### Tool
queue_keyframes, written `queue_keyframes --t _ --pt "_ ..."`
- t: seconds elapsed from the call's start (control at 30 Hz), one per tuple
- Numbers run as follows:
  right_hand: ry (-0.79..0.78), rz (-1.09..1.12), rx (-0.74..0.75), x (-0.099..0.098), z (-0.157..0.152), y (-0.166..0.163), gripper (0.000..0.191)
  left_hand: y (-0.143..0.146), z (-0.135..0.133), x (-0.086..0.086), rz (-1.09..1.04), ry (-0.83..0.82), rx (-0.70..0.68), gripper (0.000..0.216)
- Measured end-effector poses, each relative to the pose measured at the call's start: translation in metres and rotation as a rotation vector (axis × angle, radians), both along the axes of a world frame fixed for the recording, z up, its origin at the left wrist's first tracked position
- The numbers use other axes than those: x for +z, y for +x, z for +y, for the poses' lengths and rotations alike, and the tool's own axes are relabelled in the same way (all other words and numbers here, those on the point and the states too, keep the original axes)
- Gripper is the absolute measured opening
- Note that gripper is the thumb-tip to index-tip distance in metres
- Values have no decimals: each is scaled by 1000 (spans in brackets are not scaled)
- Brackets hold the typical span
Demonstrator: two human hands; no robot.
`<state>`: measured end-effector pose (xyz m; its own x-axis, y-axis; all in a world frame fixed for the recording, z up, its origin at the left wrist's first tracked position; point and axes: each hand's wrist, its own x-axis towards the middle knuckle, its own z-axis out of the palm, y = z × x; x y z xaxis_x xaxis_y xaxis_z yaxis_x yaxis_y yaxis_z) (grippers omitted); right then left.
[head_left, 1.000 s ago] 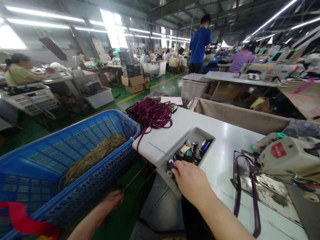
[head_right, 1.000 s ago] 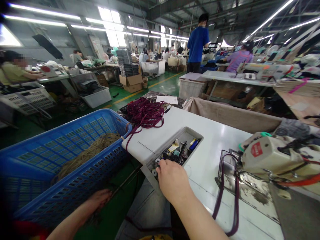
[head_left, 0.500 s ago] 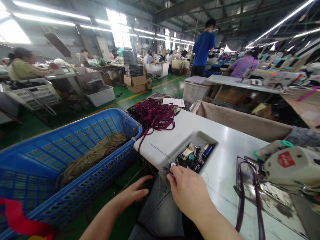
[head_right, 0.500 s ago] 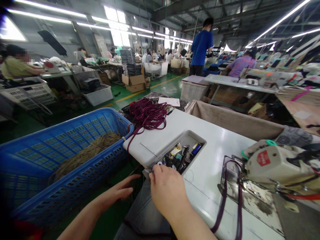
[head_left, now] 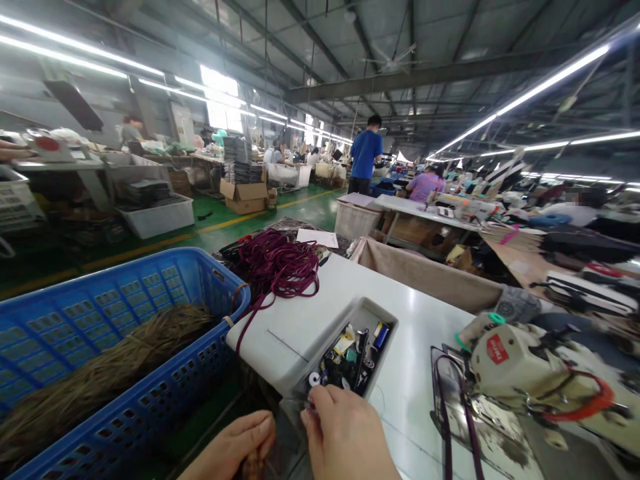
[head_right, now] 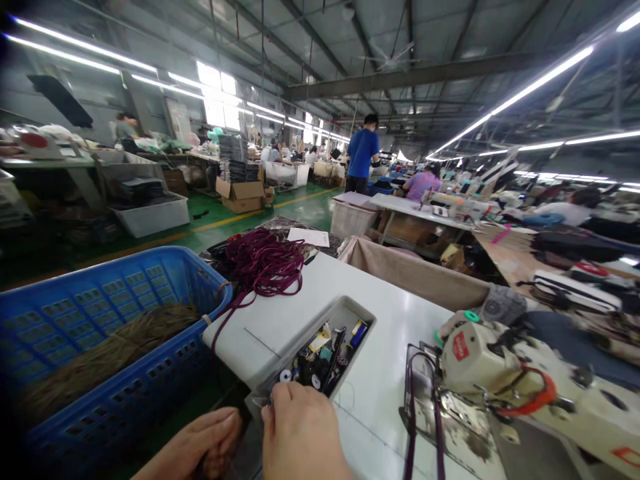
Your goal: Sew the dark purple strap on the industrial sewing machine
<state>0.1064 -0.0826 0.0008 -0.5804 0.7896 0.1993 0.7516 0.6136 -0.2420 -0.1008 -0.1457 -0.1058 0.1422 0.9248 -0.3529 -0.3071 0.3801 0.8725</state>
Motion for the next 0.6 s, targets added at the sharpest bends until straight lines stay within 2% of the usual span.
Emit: queue_keyframes --t 0.13,0.23,0.4,0.6 --pt "-14 -54 10 7 -2 -9 9 -11 -7 25 -163 7 127 50" --pt "-21 -94 8 15 -1 -14 11 -16 -8 41 -234 71 155 46" --pt "-15 -129 31 17 4 -13 13 -21 -8 47 -239 115 152 44" --pt "11 -136 41 21 3 -9 12 -23 -10 49 -199 92 147 47"
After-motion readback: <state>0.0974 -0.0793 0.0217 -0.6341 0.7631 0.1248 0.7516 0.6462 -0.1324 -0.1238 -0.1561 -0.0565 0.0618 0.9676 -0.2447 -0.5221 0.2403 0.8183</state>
